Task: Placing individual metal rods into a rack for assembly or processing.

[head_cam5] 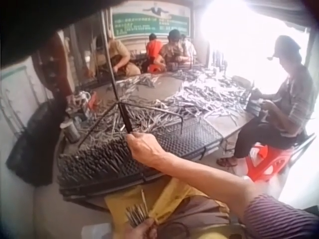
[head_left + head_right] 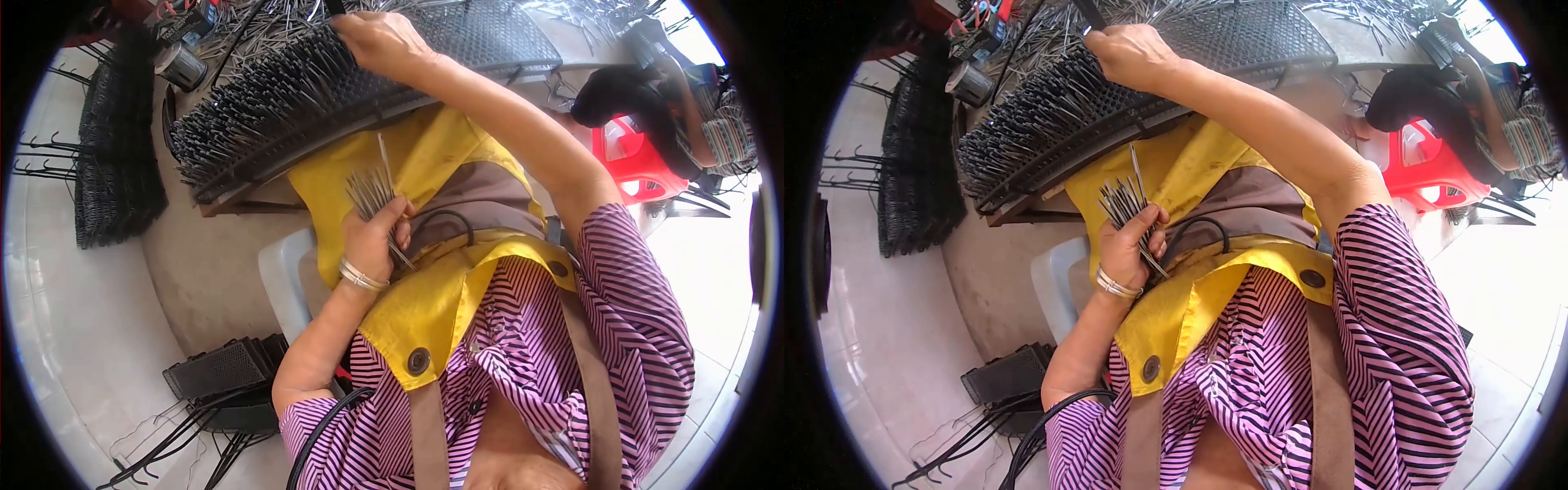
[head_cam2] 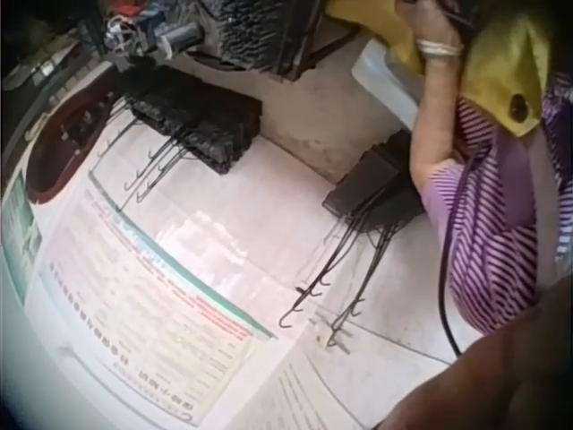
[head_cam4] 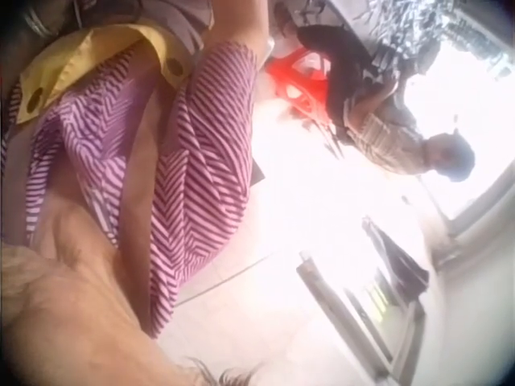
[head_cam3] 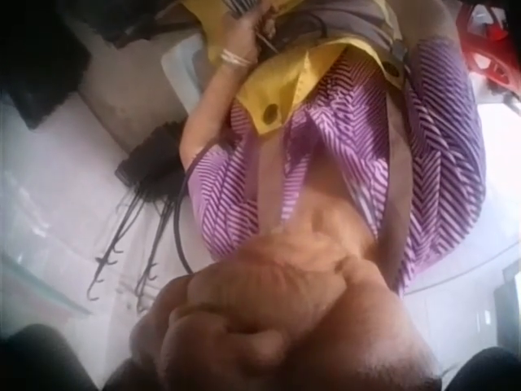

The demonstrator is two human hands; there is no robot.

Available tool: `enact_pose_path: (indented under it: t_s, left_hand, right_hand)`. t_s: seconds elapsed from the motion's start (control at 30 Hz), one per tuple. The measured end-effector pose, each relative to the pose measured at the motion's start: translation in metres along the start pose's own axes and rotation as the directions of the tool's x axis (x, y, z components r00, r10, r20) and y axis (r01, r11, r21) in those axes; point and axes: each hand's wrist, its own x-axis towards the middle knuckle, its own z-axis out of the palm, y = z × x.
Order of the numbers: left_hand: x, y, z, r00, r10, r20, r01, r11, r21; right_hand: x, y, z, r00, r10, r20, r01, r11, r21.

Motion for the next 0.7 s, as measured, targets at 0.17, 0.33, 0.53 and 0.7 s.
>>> enact_pose_path:
  t_s: [0.17, 0.33, 0.53, 0.7]
  left_hand:
    - [-0.001, 0.001, 0.0, 1.0, 0.009, 0.013, -0.009, 1.0, 0.0]
    - [0.0, 0.004, 0.003, 0.999, 0.034, 0.003, -0.034, 0.999, 0.032]
    - [-0.001, 0.0, -0.002, 0.997, 0.029, 0.068, -0.03, 0.999, 0.015]
    - [0.001, -0.004, -0.004, 0.995, 0.008, 0.101, -0.008, 1.0, 0.001]
  right_hand:
    - [-0.01, -0.004, -0.007, 0.976, -0.022, 0.218, 0.041, 0.996, -0.081]
    - [-0.042, -0.027, -0.04, 0.968, 0.138, 0.21, -0.189, 0.952, 0.243]
    - [-0.078, -0.066, -0.076, 0.635, 0.353, 0.687, -0.772, 0.302, 0.559]
    - [-0.072, -0.057, -0.077, 0.697, 0.433, 0.572, -0.702, 0.251, 0.666]
